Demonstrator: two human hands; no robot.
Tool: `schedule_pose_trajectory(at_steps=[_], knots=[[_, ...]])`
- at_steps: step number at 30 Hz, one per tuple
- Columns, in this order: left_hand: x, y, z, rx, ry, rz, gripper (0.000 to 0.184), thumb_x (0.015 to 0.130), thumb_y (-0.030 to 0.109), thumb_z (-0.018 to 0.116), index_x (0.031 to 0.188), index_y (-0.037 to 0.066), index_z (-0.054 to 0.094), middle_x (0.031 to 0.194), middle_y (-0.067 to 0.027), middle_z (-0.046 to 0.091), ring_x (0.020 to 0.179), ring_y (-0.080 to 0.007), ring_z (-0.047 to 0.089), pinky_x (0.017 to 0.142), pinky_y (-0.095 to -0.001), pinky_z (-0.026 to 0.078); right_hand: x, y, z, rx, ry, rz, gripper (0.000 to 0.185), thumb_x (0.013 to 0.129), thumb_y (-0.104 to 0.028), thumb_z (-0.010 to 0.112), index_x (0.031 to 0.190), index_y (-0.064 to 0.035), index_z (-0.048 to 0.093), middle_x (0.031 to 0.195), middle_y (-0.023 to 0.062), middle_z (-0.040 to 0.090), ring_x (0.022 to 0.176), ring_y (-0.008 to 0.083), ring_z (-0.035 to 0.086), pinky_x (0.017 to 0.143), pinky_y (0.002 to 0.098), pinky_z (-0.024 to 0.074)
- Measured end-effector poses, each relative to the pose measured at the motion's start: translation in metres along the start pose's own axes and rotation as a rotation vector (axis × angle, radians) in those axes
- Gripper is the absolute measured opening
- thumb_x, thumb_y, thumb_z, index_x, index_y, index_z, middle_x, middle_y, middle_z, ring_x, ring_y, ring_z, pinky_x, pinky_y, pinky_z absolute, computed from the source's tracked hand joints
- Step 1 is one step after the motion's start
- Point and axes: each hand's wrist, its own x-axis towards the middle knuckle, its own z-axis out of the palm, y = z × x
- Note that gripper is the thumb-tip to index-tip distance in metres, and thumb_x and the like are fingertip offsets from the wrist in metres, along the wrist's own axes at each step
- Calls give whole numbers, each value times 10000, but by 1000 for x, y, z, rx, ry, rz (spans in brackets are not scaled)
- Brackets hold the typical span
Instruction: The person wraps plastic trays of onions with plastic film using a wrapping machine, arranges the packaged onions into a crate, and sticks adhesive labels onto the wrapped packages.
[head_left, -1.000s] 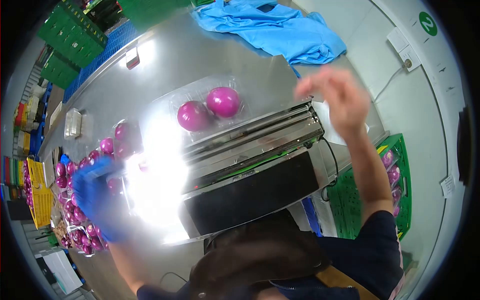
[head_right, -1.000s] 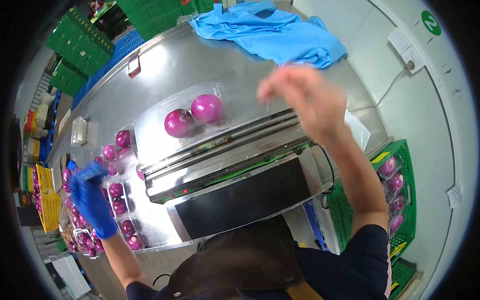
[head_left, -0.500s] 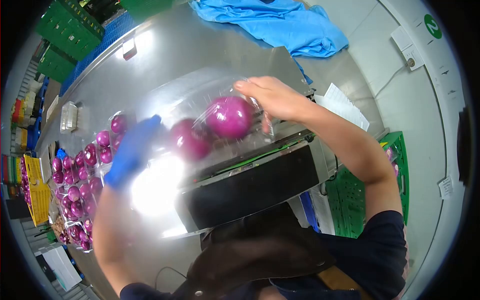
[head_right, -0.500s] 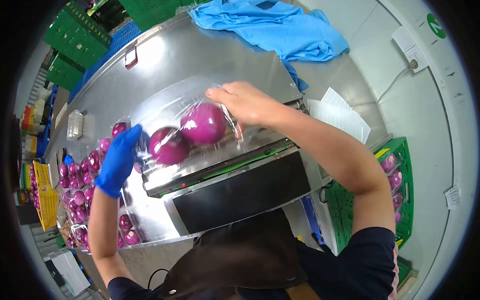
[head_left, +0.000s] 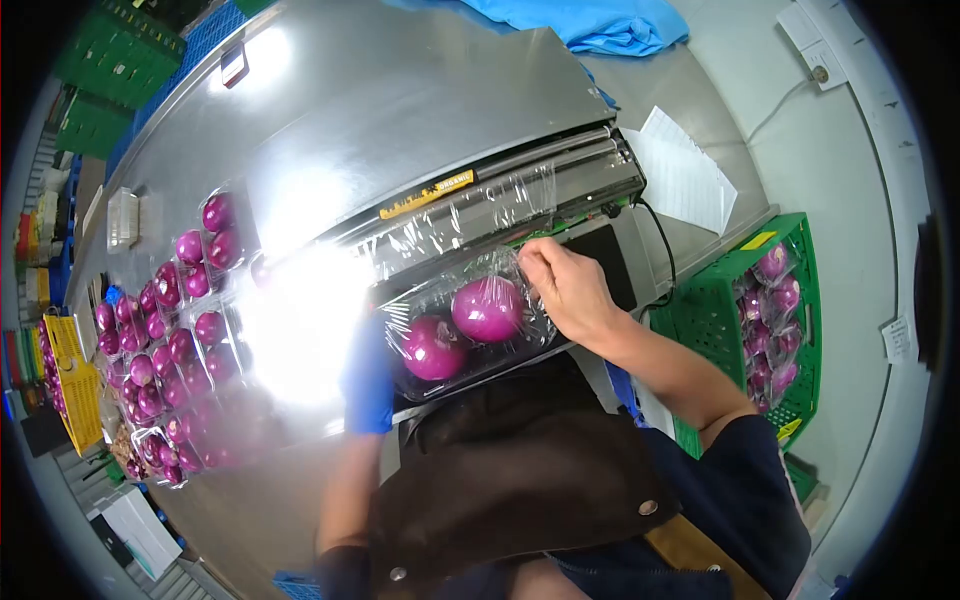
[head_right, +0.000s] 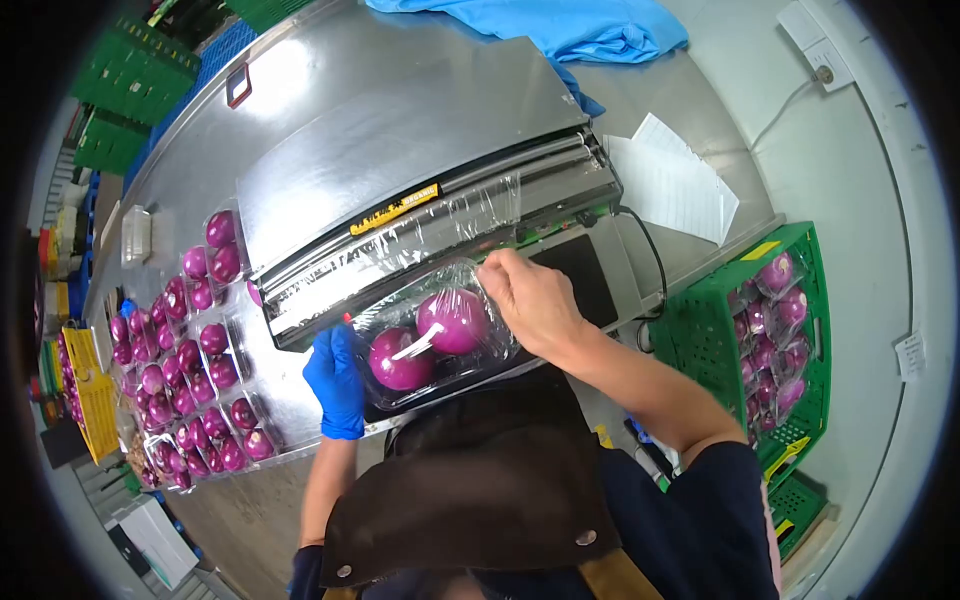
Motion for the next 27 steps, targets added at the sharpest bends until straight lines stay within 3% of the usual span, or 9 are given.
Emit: schedule_pose_trajectory(at_steps=[4, 9, 15, 18, 19, 20, 23, 24, 27], knots=[[-7, -22, 1, 334, 339, 365, 126, 906, 30, 546, 880, -34, 651, 854, -95, 650, 773, -139, 598, 695, -271, 487, -3, 10, -9, -207, 74, 122, 469, 924, -366, 528, 645, 9, 568, 559, 207, 522, 511, 380, 544, 502, 415, 431], [-29, -58, -68, 100, 18, -200, 282, 866, 89, 580, 616, -40, 608, 531, -40, 561, 437, -87, 458, 446, -278, 385, -24, 11, -75, 5, -218, 450, 461, 887, -296, 561, 574, 41, 556, 445, 114, 453, 405, 157, 457, 443, 358, 360], [-91, -131, -61, 1049, -817, 189, 167, 787, 182, 656, 899, 63, 622, 843, -81, 632, 782, -234, 606, 704, -372, 488, -132, 86, -11, 161, -434, 706, 356, 853, -273, 558, 626, -14, 648, 528, 63, 588, 508, 125, 565, 534, 317, 469], [-103, -156, 0, 331, -677, -360, 197, 800, 197, 638, 935, 58, 607, 878, -90, 626, 803, -241, 606, 715, -375, 492, -135, 78, 63, 105, -566, 537, 303, 863, -284, 582, 847, 6, 666, 817, 143, 678, 723, 199, 639, 657, 360, 509], [-102, -156, 19, 66, -588, -536, 207, 804, 202, 632, 948, 56, 602, 890, -93, 624, 810, -243, 606, 718, -375, 493, -134, 76, 86, 379, -304, 104, 296, 863, -277, 591, 911, 7, 661, 852, 141, 677, 783, 188, 637, 730, 342, 503], [-103, -155, 32, -73, -559, -629, 217, 808, 206, 626, 960, 54, 596, 901, -96, 622, 817, -245, 606, 722, -376, 495, -139, 76, 97, 528, -365, 45, 274, 872, -261, 584, 915, 1, 654, 848, 124, 670, 789, 175, 631, 744, 326, 498], [-96, -120, 56, -308, -556, -649, 247, 821, 221, 607, 996, 49, 581, 936, -105, 616, 839, -252, 606, 732, -379, 498, -126, 28, 86, 1032, -406, 175, 252, 912, -246, 552, 963, -16, 640, 958, 98, 655, 879, 159, 606, 775, 325, 485], [-90, -102, 57, -354, -572, -611, 257, 825, 226, 601, 1008, 47, 575, 947, -108, 614, 846, -254, 606, 735, -380, 500, -122, 18, 87, 1198, -689, 571, 235, 930, -230, 529, 894, -26, 641, 890, 60, 660, 823, 123, 595, 720, 333, 469], [-73, -48, 70, -523, -676, -477, 288, 838, 241, 583, 1045, 42, 560, 982, -118, 608, 867, -261, 607, 746, -382, 503, -106, -35, 62, 789, -817, 163, 297, 936, -272, 478, 884, -26, 637, 835, 127, 644, 774, 214, 606, 706, 370, 449]])
